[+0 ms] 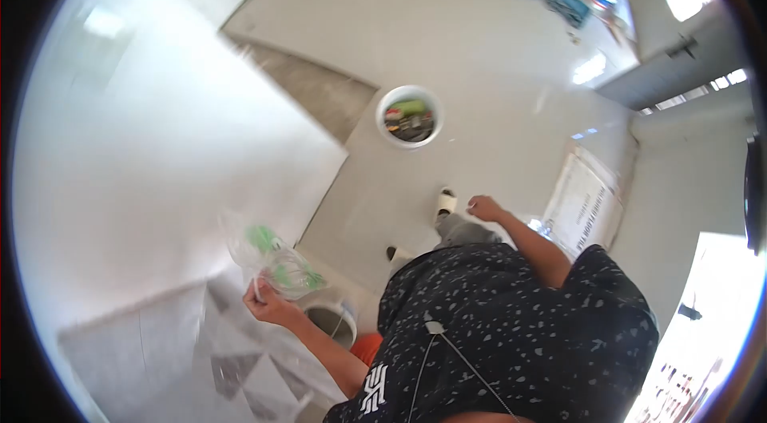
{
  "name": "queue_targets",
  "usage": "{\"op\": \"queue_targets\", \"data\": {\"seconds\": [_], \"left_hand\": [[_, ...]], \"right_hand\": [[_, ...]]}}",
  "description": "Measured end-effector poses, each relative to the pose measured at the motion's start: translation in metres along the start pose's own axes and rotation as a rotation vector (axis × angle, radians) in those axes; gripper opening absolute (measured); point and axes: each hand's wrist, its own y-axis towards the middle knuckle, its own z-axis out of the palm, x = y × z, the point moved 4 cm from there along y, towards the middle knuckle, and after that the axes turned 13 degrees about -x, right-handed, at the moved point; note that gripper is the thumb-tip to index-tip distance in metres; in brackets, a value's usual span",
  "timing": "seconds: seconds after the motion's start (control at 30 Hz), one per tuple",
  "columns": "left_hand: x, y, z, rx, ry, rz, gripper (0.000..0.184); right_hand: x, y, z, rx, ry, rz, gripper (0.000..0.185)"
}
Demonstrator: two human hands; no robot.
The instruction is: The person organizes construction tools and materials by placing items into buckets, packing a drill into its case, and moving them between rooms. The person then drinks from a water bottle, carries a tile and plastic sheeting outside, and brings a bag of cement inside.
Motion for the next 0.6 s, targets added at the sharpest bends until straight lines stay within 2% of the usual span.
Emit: {"op": "queue_targets", "data": {"seconds": [0.07, 0.1, 0.17, 0.23, 0.3, 0.4, 0.53, 0.6], "left_hand": [[0.031, -0.043, 0.059, 0.025, 0.025, -0.144, 0.015], [0.049, -0.063, 0.081, 0.058, -0.006, -0.157, 0.015], [0.092, -0.1, 0.134, 0.192, 0.006, -0.293, 0.011], [0.125, -0.139, 0.185, 0.305, 0.105, -0.29, 0.01], [0.142, -0.174, 0.237, 0.411, 0.3, -0.173, 0.013], [0.204, -0.219, 0.3, 0.486, 0.284, -0.194, 0.017], [0.242, -0.266, 0.382, 0.533, 0.328, -0.221, 0.02], [0.266, -0.282, 0.41, 0.589, 0.469, -0.121, 0.024]], "right_hand": [[-0.047, -0.007, -0.009, -0.005, 0.03, 0.115, 0.035], [-0.079, -0.012, -0.001, -0.055, 0.026, 0.096, 0.035], [-0.115, -0.022, -0.017, -0.15, 0.028, 0.205, 0.036], [-0.153, -0.041, -0.032, -0.226, 0.114, 0.366, 0.034], [-0.184, -0.055, -0.048, -0.256, 0.154, 0.507, 0.032], [-0.205, -0.082, -0.071, -0.195, 0.176, 0.735, 0.033], [-0.215, -0.091, -0.094, -0.303, 0.275, 0.849, 0.031], [-0.205, -0.094, -0.1, -0.347, 0.304, 0.853, 0.028]]}}
